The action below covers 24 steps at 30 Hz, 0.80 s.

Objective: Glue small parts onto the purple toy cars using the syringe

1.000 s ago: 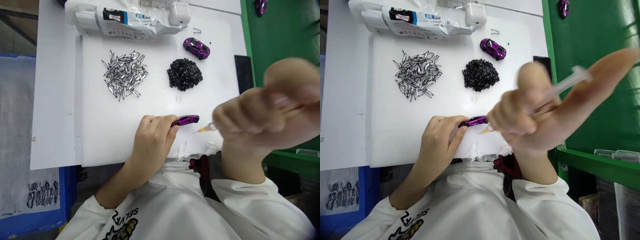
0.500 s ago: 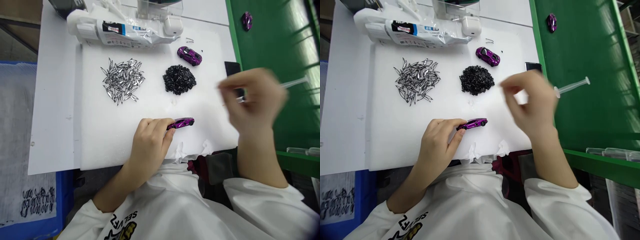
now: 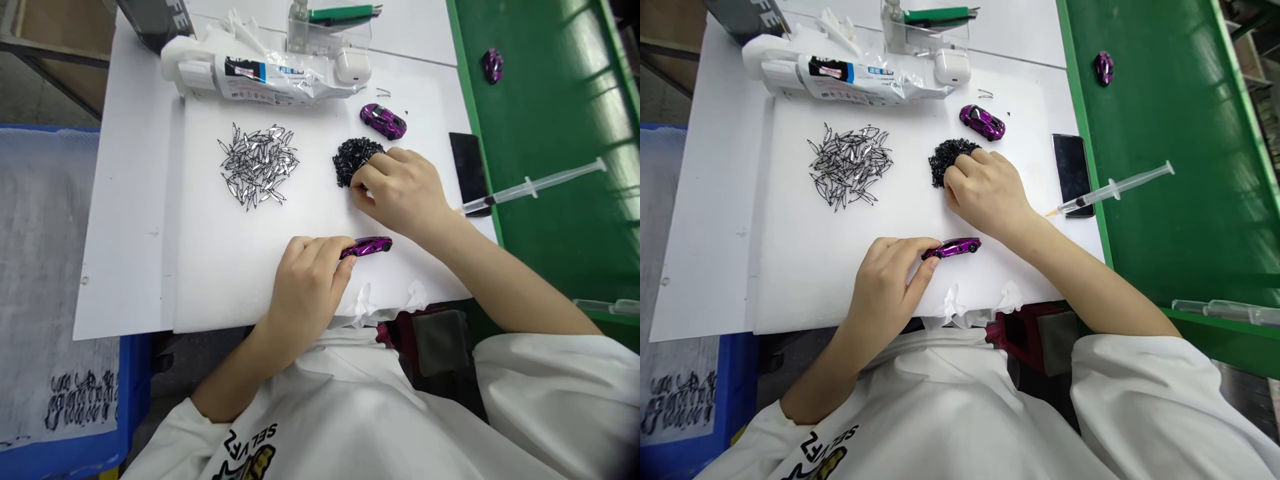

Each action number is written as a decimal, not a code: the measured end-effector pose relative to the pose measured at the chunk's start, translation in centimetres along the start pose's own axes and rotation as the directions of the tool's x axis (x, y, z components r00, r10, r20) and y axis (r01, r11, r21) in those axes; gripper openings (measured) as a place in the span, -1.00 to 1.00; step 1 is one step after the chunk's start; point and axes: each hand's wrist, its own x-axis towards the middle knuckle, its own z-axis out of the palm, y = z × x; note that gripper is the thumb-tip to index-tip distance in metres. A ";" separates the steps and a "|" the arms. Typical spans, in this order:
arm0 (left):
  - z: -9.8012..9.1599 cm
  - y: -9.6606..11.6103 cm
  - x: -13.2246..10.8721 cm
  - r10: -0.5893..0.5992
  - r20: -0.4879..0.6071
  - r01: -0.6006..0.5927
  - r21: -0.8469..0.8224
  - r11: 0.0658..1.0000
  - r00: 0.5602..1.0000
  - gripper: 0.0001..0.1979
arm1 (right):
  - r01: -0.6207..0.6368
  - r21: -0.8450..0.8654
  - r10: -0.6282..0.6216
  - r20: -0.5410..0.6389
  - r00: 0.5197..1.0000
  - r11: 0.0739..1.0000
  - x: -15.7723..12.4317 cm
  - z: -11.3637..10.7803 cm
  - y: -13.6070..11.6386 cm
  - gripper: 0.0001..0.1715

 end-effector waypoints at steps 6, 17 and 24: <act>0.1 0.0 0.0 0.010 -0.016 -0.010 0.002 1.000 1.000 -0.85 | -0.037 0.190 0.019 0.096 0.995 0.981 -1.7 -1.9 2.1 -0.88; 0.1 -0.1 0.1 0.011 -0.015 -0.011 0.013 1.000 1.000 -0.85 | -0.022 0.247 0.019 0.018 1.000 0.969 -3.9 -0.4 2.6 -0.80; 0.1 -0.1 0.0 0.004 -0.013 -0.004 0.015 1.000 1.000 -0.84 | 0.133 0.127 -0.143 0.074 0.987 0.983 -2.8 -0.2 3.4 -0.73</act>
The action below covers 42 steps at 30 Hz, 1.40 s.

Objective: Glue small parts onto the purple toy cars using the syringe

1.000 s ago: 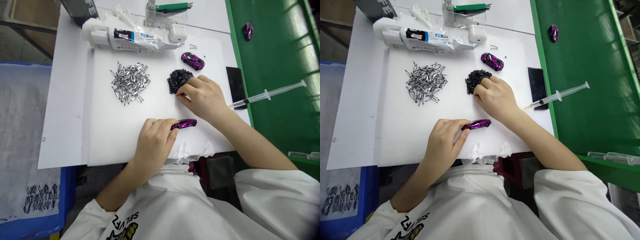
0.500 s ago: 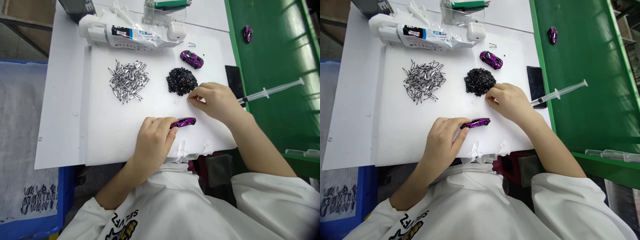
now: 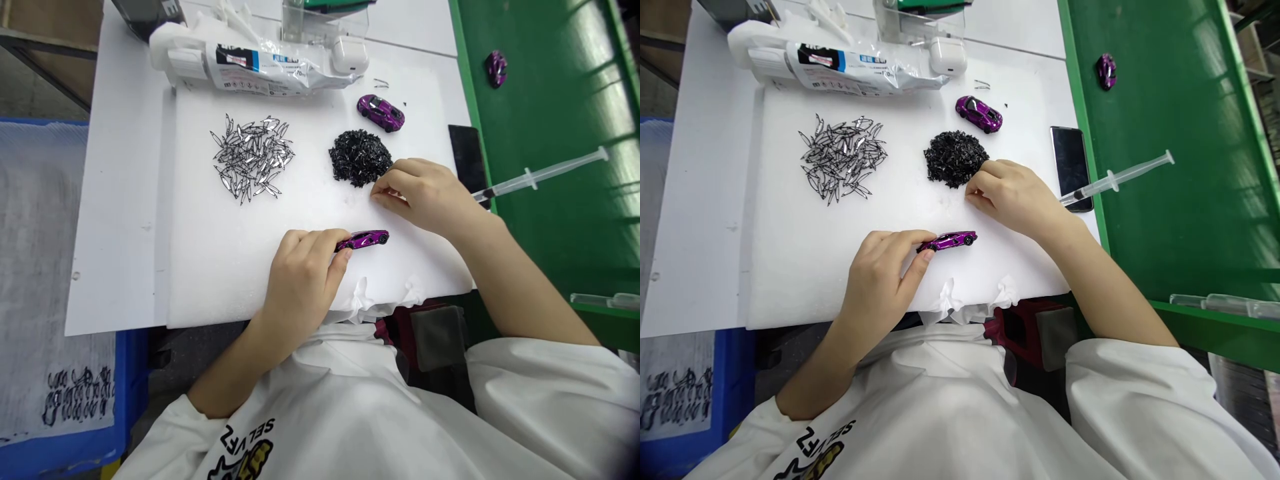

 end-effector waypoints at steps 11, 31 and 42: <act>-0.1 0.2 0.0 -0.009 0.004 0.009 -0.011 1.000 1.000 -0.85 | 0.097 -0.112 -0.139 -0.479 0.867 0.989 -2.6 -1.3 -5.0 -0.91; 0.0 0.1 0.1 0.004 0.002 -0.004 -0.013 1.000 1.000 -0.83 | 0.287 -0.115 -0.303 -0.529 0.792 0.951 -3.0 0.0 -6.1 -0.87; 0.1 0.1 0.1 0.013 -0.006 -0.013 -0.014 1.000 1.000 -0.83 | 0.241 -0.119 -0.268 -0.485 0.832 0.963 -3.3 -0.1 -6.6 -0.76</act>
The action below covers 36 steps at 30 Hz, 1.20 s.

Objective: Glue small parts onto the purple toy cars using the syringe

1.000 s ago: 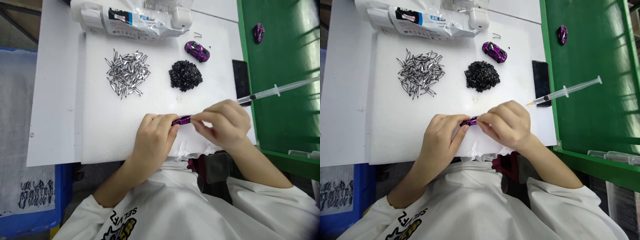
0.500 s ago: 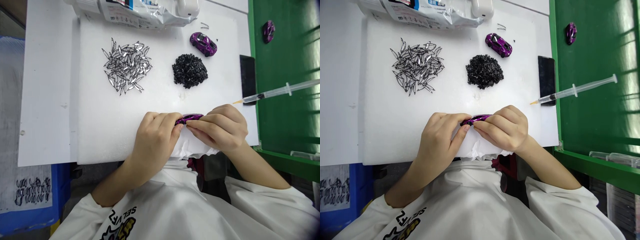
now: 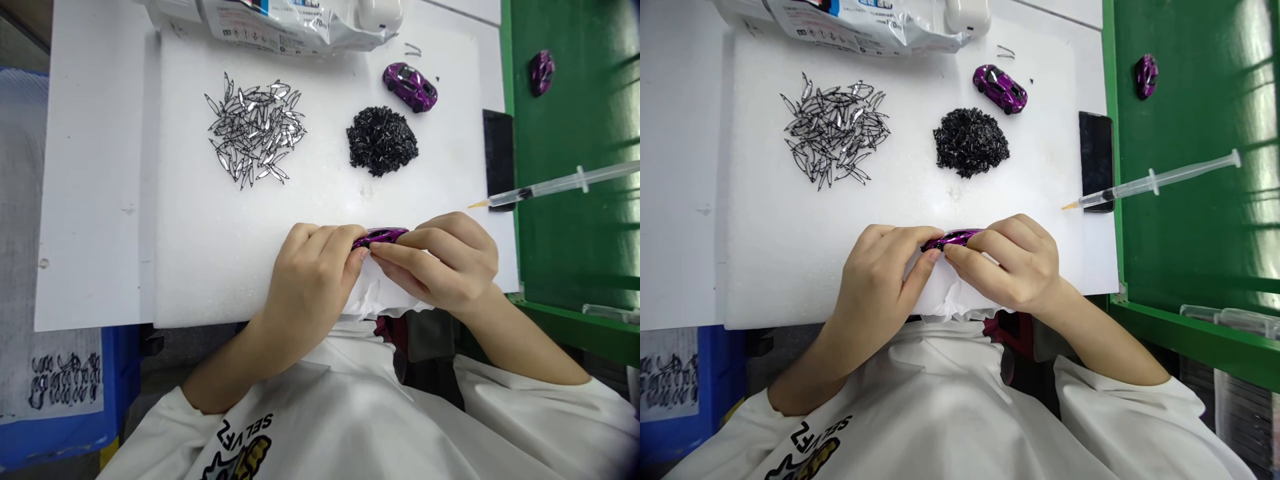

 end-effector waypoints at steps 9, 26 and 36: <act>0.0 -0.1 0.0 0.009 -0.005 -0.009 0.009 1.000 1.000 -0.83 | -0.029 0.040 0.025 0.094 0.995 0.999 0.1 -0.2 0.0 -0.76; 0.1 0.2 -0.7 0.060 -0.012 -0.060 0.053 0.997 0.998 -0.84 | -0.511 0.348 0.418 0.311 0.854 0.786 4.2 0.1 2.5 -0.88; 0.7 0.0 -6.7 0.294 -0.357 -0.391 -0.239 0.889 0.887 -0.90 | -0.353 0.318 0.136 0.542 0.829 0.880 10.7 6.1 2.2 -0.62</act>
